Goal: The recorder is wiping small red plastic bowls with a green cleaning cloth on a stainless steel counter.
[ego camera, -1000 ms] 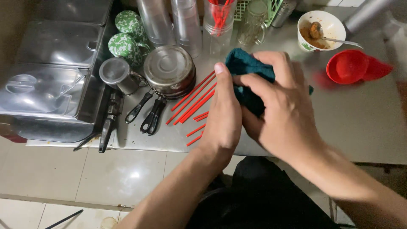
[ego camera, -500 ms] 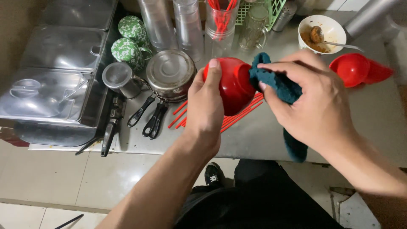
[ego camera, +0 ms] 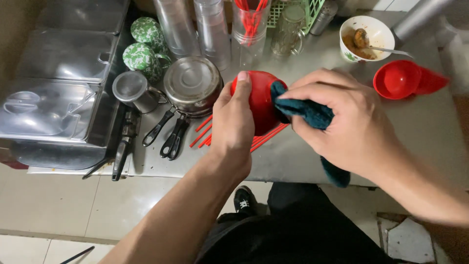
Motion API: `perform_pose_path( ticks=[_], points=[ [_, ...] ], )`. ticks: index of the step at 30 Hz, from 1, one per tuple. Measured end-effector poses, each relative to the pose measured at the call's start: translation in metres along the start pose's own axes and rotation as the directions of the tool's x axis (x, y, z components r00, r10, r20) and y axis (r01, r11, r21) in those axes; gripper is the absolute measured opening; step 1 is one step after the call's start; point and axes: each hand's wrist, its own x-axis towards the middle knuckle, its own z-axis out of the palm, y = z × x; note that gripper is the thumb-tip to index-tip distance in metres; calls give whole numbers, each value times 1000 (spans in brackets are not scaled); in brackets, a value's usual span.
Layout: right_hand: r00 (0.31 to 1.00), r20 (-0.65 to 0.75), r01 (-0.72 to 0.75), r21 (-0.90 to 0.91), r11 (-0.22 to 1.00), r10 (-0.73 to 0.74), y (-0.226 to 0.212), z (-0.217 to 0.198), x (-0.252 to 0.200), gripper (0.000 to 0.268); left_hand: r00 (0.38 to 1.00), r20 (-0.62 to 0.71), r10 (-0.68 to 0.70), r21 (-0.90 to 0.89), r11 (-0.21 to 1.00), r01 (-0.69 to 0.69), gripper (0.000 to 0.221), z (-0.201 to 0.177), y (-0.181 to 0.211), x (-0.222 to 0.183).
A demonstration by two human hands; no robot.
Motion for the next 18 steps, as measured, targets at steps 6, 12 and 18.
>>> perform_pose_path(
  ticks=[6,12,18],
  points=[
    [1000,-30,-6,51,999,7,-1,-1,-4,25,993,24,-117,-30,993,118,40,9,-13,-12],
    [991,-75,-90,226,970,110,28,2,-18,18,985,65,-158,167,975,145,36,11,-13,-9],
    [664,202,-634,664,398,720,69,12,-36,27,931,152,-333,-95,932,349,39,11,-11,-3]
  ],
)
